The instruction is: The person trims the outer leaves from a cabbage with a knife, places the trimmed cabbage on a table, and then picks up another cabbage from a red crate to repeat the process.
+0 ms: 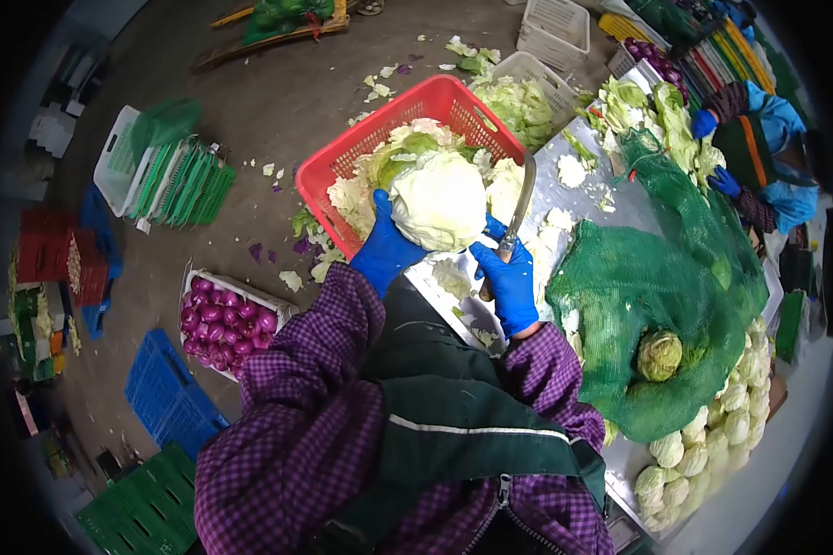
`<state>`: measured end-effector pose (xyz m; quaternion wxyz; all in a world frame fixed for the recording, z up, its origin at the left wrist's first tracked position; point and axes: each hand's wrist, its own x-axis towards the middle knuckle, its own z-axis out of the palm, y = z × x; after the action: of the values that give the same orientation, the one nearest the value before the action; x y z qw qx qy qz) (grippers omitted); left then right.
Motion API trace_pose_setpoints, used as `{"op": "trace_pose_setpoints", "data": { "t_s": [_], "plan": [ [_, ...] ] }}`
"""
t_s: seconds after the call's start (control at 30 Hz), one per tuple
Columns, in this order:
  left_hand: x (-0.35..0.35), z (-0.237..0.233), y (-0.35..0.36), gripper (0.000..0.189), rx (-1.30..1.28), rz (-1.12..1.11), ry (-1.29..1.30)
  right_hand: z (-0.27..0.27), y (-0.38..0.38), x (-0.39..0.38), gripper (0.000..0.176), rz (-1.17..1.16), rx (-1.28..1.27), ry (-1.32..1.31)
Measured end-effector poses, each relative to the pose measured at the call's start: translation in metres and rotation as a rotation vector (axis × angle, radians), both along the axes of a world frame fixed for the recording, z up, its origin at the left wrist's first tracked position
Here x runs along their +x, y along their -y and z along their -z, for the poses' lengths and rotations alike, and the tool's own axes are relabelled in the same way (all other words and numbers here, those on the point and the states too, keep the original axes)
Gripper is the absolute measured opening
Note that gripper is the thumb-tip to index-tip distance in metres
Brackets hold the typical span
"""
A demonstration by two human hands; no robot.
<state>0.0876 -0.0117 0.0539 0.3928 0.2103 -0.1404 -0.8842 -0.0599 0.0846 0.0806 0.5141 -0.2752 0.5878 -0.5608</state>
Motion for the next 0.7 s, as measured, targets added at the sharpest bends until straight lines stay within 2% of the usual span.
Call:
{"op": "trace_pose_setpoints", "data": {
  "t_s": [0.03, 0.1, 0.13, 0.17, 0.2, 0.33, 0.4, 0.53, 0.6, 0.67, 0.7],
  "plan": [
    [-0.001, 0.005, 0.002, 0.098, 0.003, 0.014, -0.003, -0.005, 0.000, 0.002, 0.033, 0.024, 0.008, -0.016],
    [-0.006, 0.019, 0.005, 0.099, 0.170, 0.175, -0.680, -0.007, -0.004, 0.000, 0.030, 0.065, 0.021, -0.051],
    [-0.009, 0.013, 0.003, 0.099, 0.181, 0.193, -0.678, -0.007, -0.007, 0.000, 0.027, 0.090, 0.029, -0.083],
    [-0.015, 0.006, 0.000, 0.102, 0.238, 0.252, -0.558, -0.007, -0.006, 0.002, 0.020, 0.157, -0.049, -0.030],
    [-0.019, 0.002, -0.002, 0.106, 0.288, 0.312, -0.438, -0.007, -0.007, 0.001, 0.020, 0.179, -0.050, -0.032],
    [-0.033, -0.011, -0.011, 0.107, 0.466, 0.398, -0.487, -0.014, -0.024, -0.002, 0.013, 0.237, -0.126, -0.047],
    [-0.037, -0.013, -0.020, 0.108, 0.436, 0.400, -0.467, -0.017, -0.035, -0.005, 0.013, 0.252, -0.144, -0.104],
    [-0.047, -0.018, -0.038, 0.108, 0.307, 0.386, -0.439, -0.042, -0.051, -0.002, 0.022, 0.346, -0.219, -0.054],
    [-0.055, -0.025, -0.050, 0.107, 0.258, 0.442, -0.382, -0.038, -0.063, -0.006, 0.026, 0.372, -0.231, -0.108],
    [-0.061, -0.028, -0.064, 0.105, 0.255, 0.438, -0.343, -0.039, -0.082, -0.015, 0.027, 0.308, -0.093, -0.097],
    [-0.063, -0.030, -0.072, 0.105, 0.248, 0.447, -0.339, -0.037, -0.090, -0.019, 0.024, 0.351, -0.135, -0.002]
  ]
}}
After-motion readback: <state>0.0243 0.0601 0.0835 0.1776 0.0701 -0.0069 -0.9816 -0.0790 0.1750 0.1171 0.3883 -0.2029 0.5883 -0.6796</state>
